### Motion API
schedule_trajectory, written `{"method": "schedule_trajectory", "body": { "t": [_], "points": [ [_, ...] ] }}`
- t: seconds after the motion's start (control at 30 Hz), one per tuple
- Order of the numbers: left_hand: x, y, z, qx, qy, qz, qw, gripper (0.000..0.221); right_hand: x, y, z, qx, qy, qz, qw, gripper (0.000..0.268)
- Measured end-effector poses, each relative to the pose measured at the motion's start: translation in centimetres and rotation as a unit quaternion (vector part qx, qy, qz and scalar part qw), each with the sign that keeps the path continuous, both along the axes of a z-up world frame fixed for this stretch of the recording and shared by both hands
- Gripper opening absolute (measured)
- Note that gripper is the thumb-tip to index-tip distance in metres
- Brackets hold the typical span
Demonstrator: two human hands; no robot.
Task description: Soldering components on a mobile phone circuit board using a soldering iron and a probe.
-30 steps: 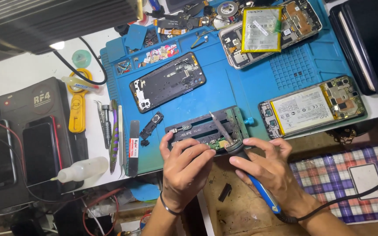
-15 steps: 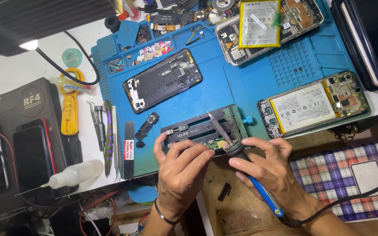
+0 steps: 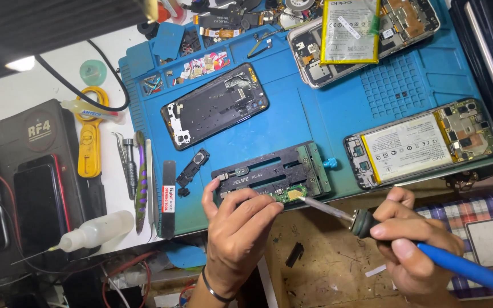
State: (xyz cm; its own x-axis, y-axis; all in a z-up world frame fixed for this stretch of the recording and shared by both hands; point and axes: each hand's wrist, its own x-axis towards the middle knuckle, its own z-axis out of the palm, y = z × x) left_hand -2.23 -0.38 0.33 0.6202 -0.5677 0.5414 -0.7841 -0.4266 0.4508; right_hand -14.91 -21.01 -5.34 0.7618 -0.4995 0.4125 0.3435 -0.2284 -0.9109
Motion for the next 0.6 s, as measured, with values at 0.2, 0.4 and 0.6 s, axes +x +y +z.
{"method": "schedule_trajectory", "body": {
  "t": [0.2,0.4,0.6],
  "points": [
    [-0.1,-0.2,0.2,0.002,0.017,0.013,1.0,0.014,0.2,0.2,0.5,0.052,0.024,0.057,0.997,0.021],
    [-0.1,-0.5,0.1,0.004,0.022,0.02,1.0,0.013,0.0,0.2,0.7,0.041,0.072,0.04,0.996,0.023],
    [-0.2,-0.6,-0.4,-0.005,0.024,0.034,0.999,0.013,0.8,0.4,1.7,0.022,0.079,0.038,0.996,0.025]
  ]
}}
